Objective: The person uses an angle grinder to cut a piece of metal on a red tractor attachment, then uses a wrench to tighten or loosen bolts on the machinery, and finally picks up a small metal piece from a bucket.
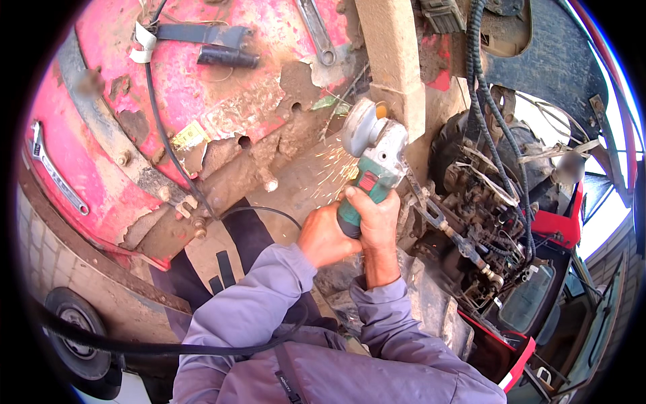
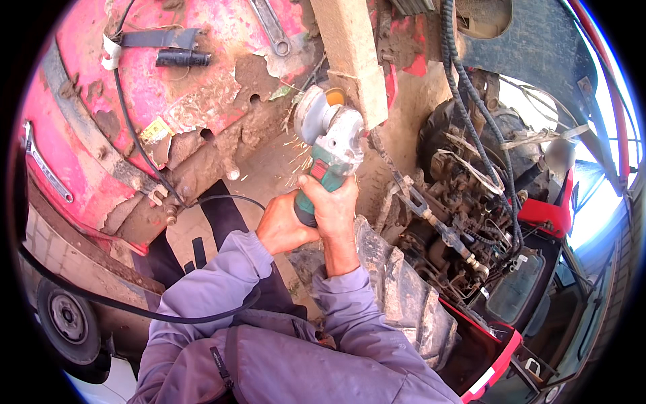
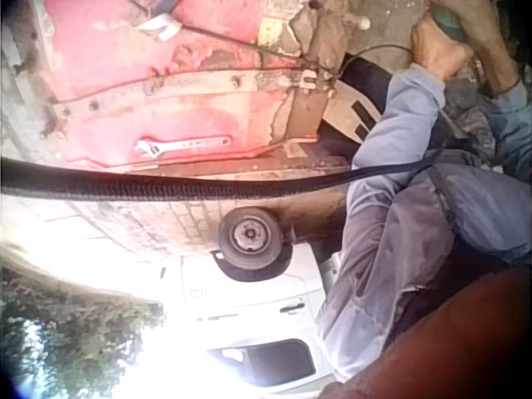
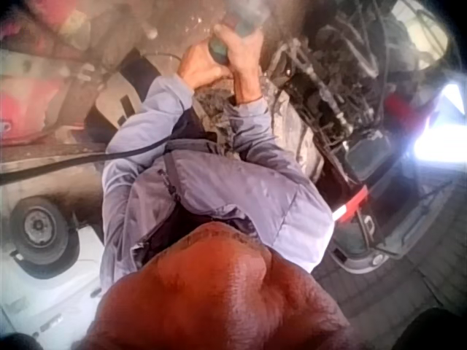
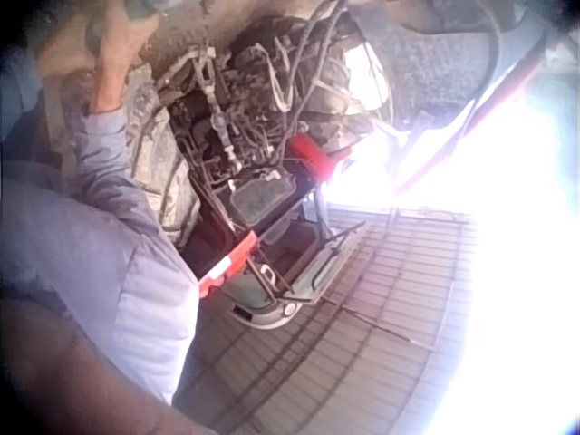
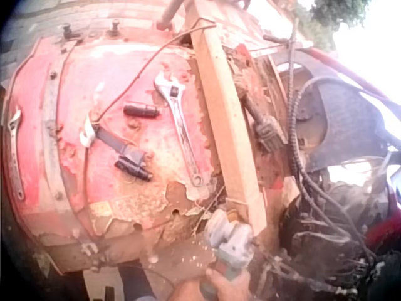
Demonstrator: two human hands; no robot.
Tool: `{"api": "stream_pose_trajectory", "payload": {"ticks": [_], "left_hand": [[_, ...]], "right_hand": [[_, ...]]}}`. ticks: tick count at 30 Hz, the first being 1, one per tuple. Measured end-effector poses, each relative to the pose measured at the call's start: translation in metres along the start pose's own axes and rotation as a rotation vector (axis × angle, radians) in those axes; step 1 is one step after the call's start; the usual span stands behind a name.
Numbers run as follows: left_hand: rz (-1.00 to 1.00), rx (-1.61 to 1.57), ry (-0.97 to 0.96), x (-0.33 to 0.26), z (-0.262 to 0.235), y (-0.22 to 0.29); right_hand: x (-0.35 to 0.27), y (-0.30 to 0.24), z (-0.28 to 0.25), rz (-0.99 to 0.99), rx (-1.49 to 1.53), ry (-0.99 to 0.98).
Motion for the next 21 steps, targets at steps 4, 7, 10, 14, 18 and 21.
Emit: {"api": "stream_pose_trajectory", "payload": {"ticks": [4,7,10,14,18,21], "left_hand": [[-0.025,0.036,-0.010,-0.006,0.009,-0.013],[-0.046,0.004,-0.016,-0.005,0.003,-0.006],[-0.030,-0.005,-0.052,-0.002,0.001,-0.005],[0.010,-0.031,-0.072,-0.001,0.004,-0.010],[-0.001,-0.004,-0.059,0.000,0.002,-0.008],[0.024,-0.025,-0.056,0.000,0.001,-0.012]], "right_hand": [[-0.005,0.009,-0.001,0.031,0.035,0.008],[-0.002,0.005,0.002,0.013,0.014,-0.015],[0.002,0.003,0.001,-0.006,-0.005,0.007],[-0.001,0.000,0.001,-0.026,-0.028,0.002],[-0.002,-0.004,0.005,-0.017,-0.014,0.019],[-0.003,-0.005,0.005,-0.012,-0.048,0.022]]}}
Point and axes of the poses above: each hand's wrist, its own x-axis towards the middle knuckle, its own z-axis out of the palm, y = z × x, the point moved 5 cm from there along x, towards the middle knuckle, and after that the axes turned 3 degrees about x, right-handed, at the moved point
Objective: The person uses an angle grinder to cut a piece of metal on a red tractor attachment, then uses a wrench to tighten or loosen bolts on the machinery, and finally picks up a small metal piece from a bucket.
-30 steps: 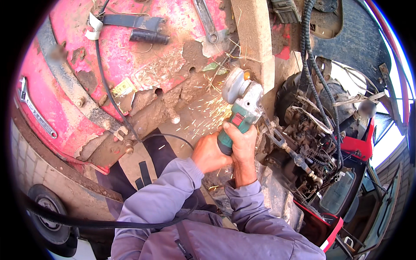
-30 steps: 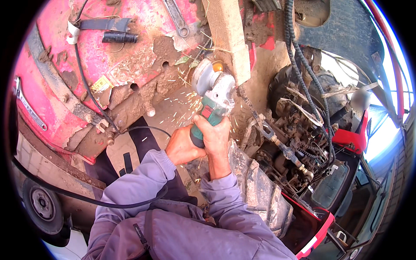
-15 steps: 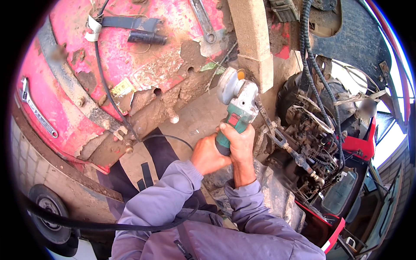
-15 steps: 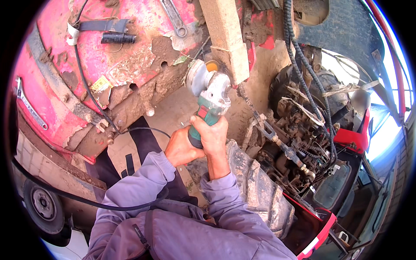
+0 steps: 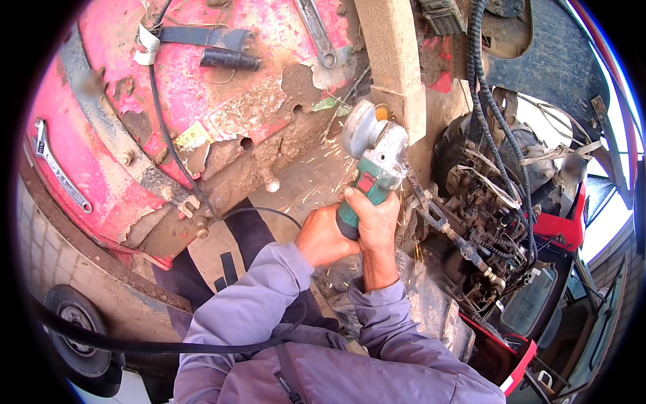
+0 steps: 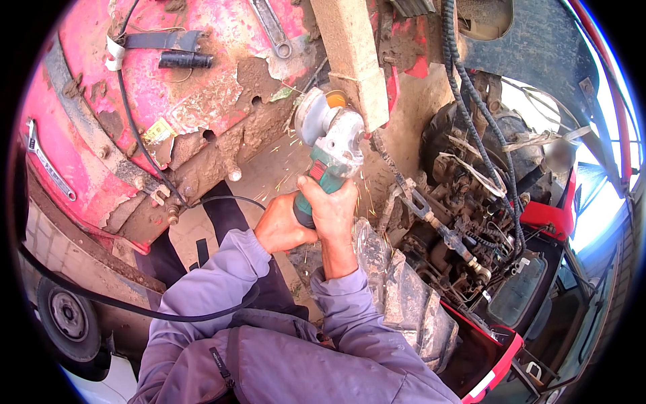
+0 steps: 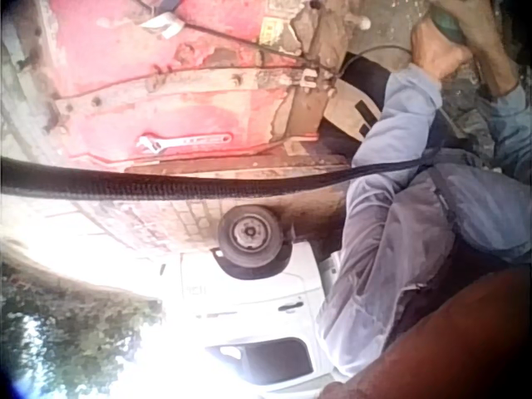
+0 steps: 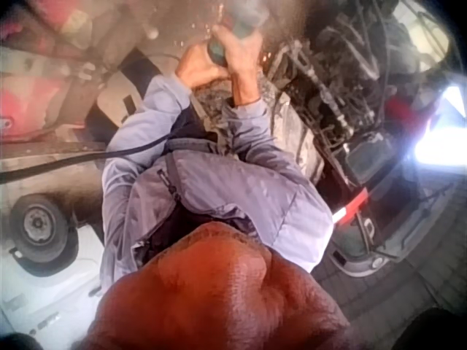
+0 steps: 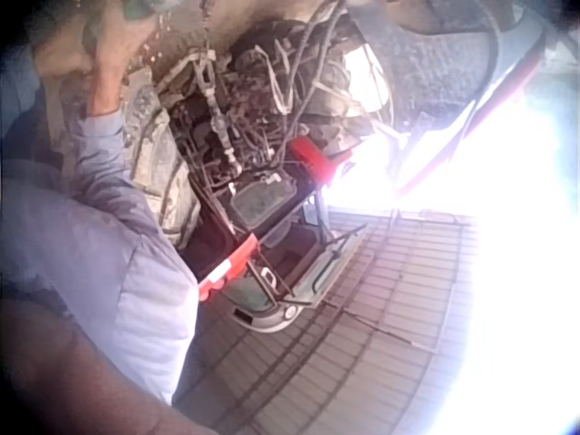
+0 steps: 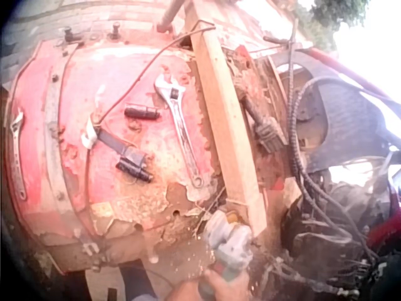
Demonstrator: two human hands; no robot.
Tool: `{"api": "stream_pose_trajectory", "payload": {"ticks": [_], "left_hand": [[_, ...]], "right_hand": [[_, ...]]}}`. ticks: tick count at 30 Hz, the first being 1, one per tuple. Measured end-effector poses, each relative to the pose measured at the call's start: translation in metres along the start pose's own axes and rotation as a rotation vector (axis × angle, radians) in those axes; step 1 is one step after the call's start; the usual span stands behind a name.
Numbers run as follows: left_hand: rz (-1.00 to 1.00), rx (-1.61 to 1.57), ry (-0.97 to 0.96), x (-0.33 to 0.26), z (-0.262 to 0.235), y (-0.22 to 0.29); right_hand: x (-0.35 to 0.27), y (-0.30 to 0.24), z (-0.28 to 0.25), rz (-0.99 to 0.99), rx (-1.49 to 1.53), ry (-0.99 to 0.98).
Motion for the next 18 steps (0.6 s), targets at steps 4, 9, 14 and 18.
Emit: {"api": "stream_pose_trajectory", "payload": {"ticks": [4,9,14,18], "left_hand": [[-0.043,0.029,-0.027,-0.003,0.004,-0.006],[0.029,0.000,0.028,0.003,0.000,0.003],[-0.002,0.002,-0.041,-0.001,0.003,-0.003],[-0.006,-0.003,-0.019,-0.001,0.000,0.004]], "right_hand": [[-0.003,0.009,-0.004,0.038,0.061,0.017],[0.002,0.003,-0.001,-0.004,0.015,-0.013],[0.000,0.009,-0.003,-0.009,0.025,0.020],[0.000,0.001,-0.002,-0.013,0.018,0.016]]}}
Point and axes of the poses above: each hand's wrist, its own x-axis towards the middle knuckle, its own z-axis out of the palm, y = z × x, the point moved 5 cm from there along x, towards the middle knuckle, and after that the axes turned 3 degrees about x, right-handed, at the moved point
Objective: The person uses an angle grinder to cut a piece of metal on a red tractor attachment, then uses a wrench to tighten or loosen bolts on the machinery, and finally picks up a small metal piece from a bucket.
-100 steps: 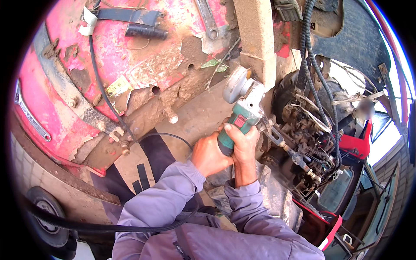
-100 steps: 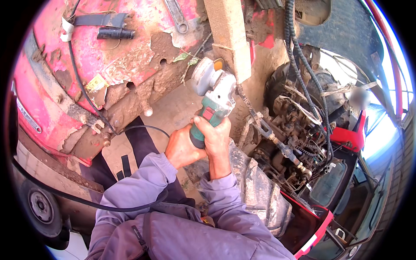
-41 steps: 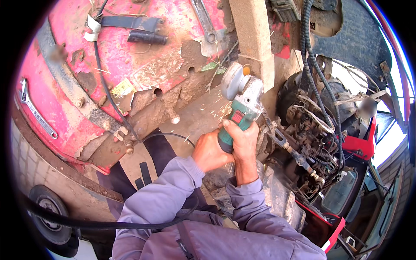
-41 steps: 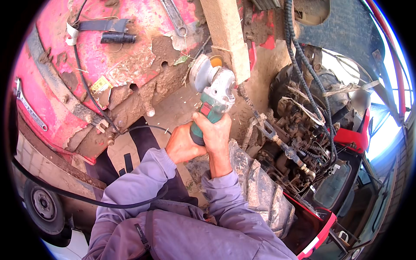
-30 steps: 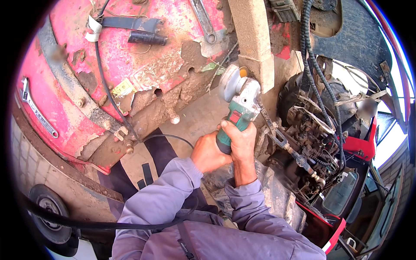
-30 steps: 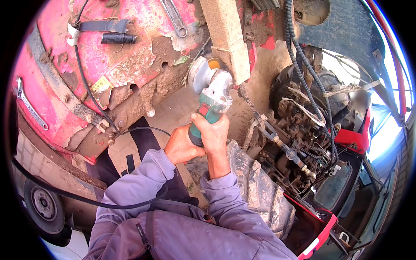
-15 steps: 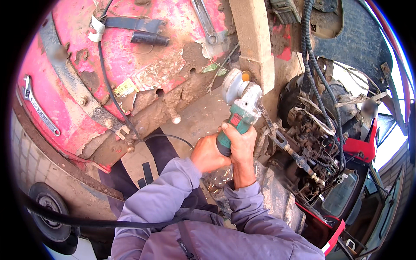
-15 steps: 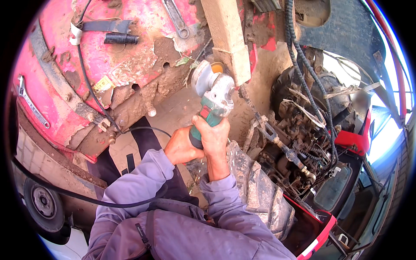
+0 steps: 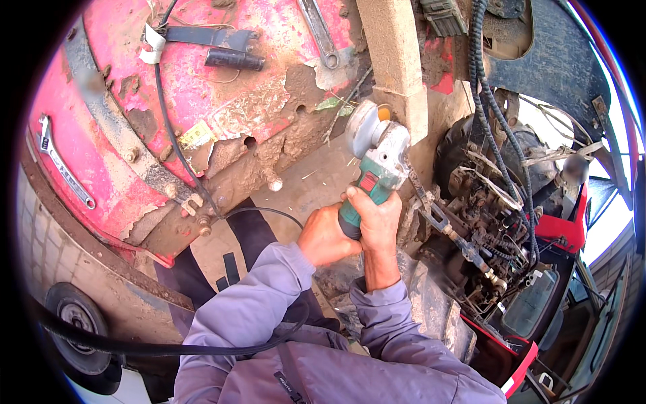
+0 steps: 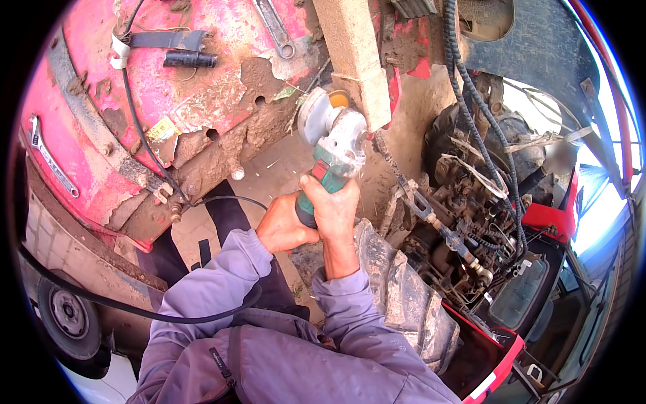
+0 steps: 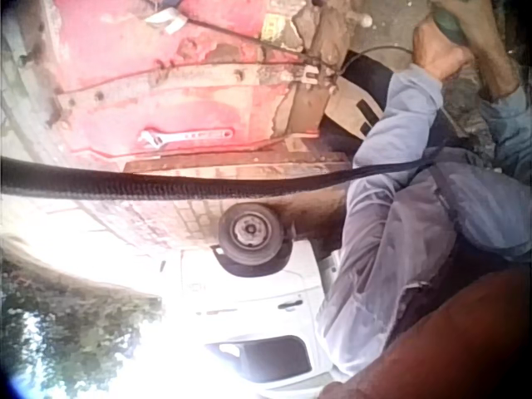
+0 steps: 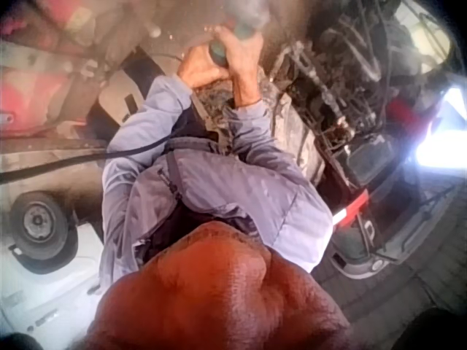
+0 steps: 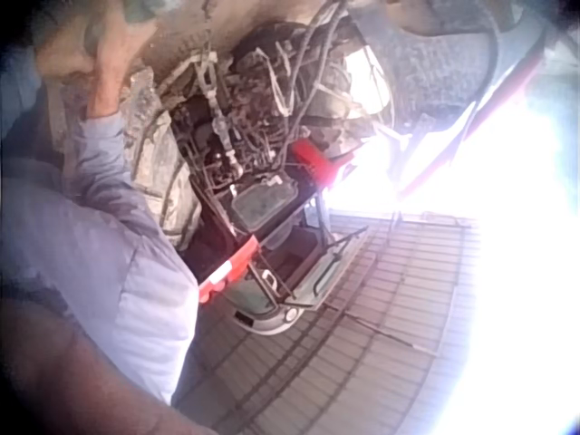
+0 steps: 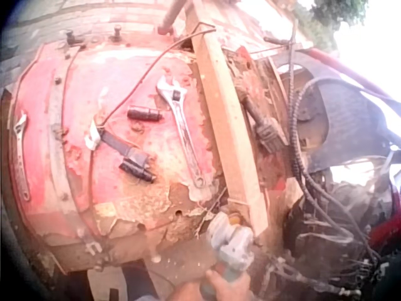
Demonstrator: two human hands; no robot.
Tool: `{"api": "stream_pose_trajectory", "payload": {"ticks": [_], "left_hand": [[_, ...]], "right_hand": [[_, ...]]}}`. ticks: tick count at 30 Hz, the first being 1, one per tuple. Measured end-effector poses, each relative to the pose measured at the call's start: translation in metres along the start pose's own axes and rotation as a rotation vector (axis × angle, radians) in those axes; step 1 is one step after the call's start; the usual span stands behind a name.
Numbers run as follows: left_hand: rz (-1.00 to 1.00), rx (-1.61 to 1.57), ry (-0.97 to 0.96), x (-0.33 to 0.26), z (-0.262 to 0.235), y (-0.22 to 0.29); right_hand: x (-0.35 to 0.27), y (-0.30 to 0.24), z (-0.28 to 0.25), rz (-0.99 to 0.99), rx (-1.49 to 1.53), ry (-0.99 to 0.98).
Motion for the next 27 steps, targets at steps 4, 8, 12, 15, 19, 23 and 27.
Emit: {"api": "stream_pose_trajectory", "payload": {"ticks": [4,8,12,15,19,23,27], "left_hand": [[-0.002,0.004,-0.023,-0.001,0.002,-0.002],[-0.040,-0.040,-0.041,-0.006,0.007,-0.009],[0.006,-0.014,-0.013,-0.004,0.004,-0.007],[0.087,0.022,0.006,0.000,0.005,-0.011],[0.086,-0.030,0.023,0.000,0.006,-0.012],[0.045,-0.058,-0.034,0.002,0.003,-0.011],[0.057,-0.064,-0.048,0.001,0.001,-0.009]], "right_hand": [[-0.002,0.000,0.001,0.020,0.011,-0.006],[-0.007,0.012,-0.005,0.060,0.030,0.018],[-0.006,0.005,0.000,0.020,0.057,0.010],[-0.005,0.003,0.000,0.000,0.045,0.022],[-0.006,0.003,-0.001,-0.002,0.047,0.030],[-0.004,0.003,0.000,-0.013,0.009,0.027],[-0.003,0.006,0.000,-0.015,0.001,0.041]]}}
Point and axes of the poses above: each hand's wrist, its own x-axis towards the middle knuckle, its own z-axis out of the palm, y = z × x, the point moved 5 cm from there along x, towards the middle knuckle, and after that the axes turned 3 degrees about x, right-handed, at the moved point
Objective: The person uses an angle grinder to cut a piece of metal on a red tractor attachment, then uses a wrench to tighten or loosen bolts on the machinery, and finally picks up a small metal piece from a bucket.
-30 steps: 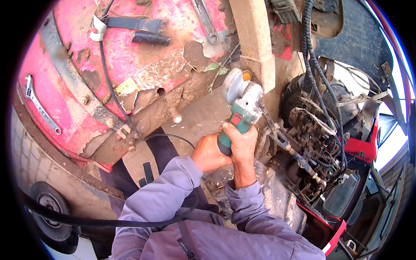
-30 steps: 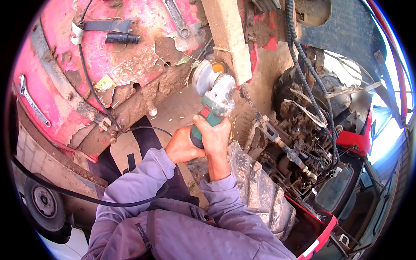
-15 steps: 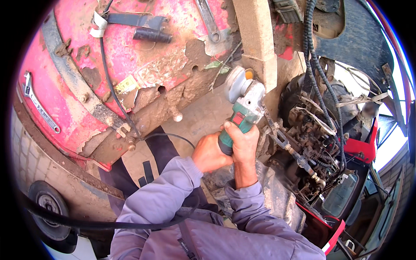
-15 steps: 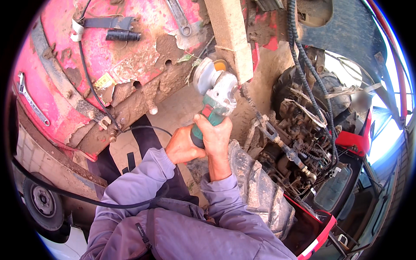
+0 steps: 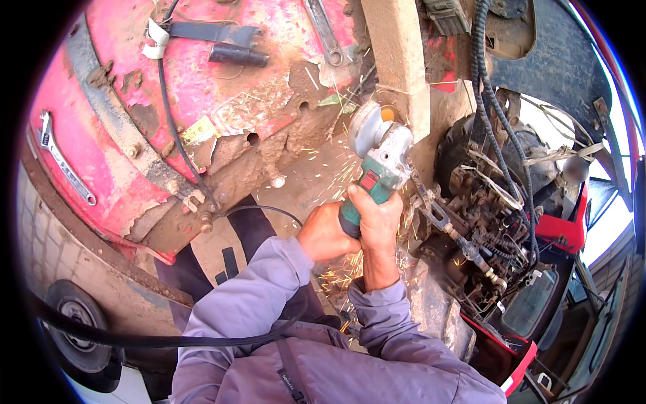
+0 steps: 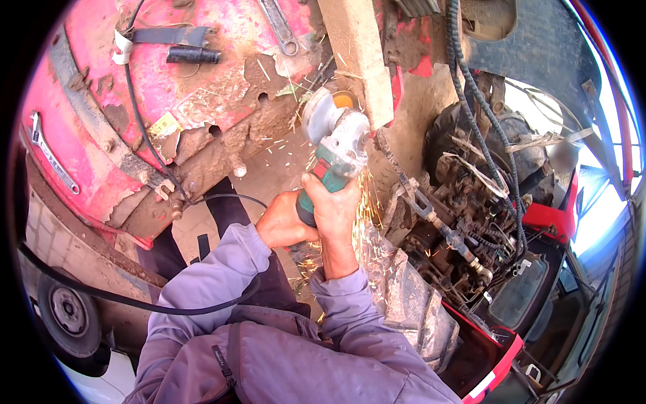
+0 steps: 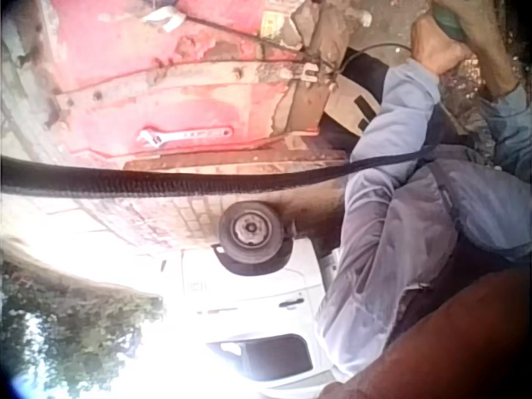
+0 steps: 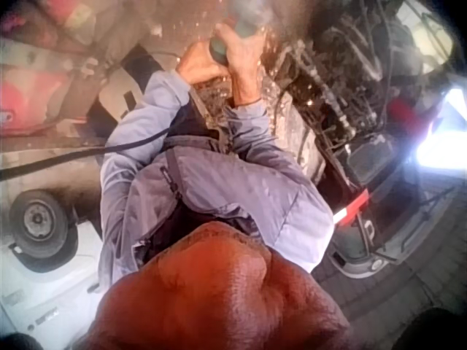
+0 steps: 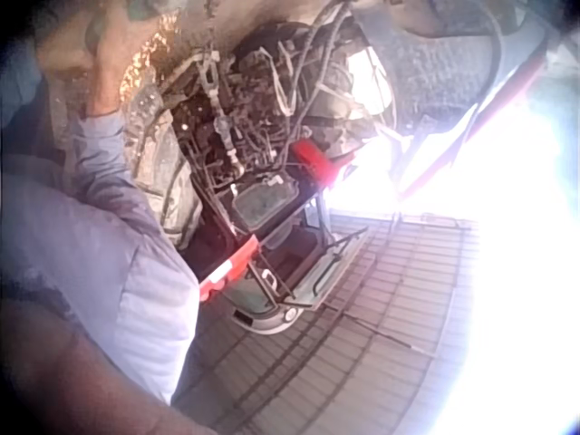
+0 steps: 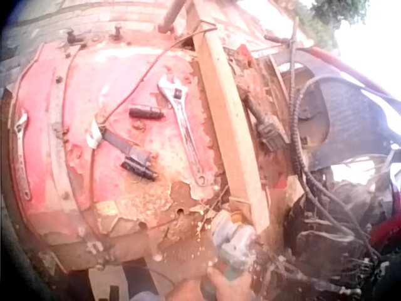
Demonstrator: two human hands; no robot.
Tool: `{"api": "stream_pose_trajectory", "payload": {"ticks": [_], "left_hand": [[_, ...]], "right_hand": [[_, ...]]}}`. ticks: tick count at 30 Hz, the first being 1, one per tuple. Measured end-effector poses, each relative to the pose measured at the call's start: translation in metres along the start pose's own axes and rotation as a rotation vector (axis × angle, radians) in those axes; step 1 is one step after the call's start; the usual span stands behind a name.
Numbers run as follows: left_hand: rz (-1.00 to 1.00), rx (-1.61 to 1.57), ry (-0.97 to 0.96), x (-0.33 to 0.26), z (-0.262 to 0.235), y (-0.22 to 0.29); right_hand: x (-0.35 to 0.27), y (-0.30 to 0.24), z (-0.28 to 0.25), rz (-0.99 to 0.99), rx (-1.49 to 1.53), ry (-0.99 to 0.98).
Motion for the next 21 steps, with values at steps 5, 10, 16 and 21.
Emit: {"api": "stream_pose_trajectory", "payload": {"ticks": [5,10,16,21], "left_hand": [[0.011,0.027,0.006,-0.001,0.001,-0.006],[-0.054,0.062,0.038,-0.014,0.006,-0.005],[-0.101,0.143,0.128,-0.035,-0.003,0.023],[-0.100,0.310,0.183,-0.053,0.004,0.023]], "right_hand": [[-0.001,0.005,0.000,0.008,0.020,0.020],[-0.011,0.003,0.001,0.086,0.026,-0.008],[-0.025,-0.007,0.008,0.043,0.082,0.032],[-0.036,-0.010,0.005,0.033,0.074,-0.018]]}}
Point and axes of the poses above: each hand's wrist, its own x-axis towards the middle knuckle, its own z-axis out of the palm, y = z × x, the point moved 5 cm from there along x, towards the middle knuckle, and after that the axes turned 3 degrees about x, right-handed, at the moved point
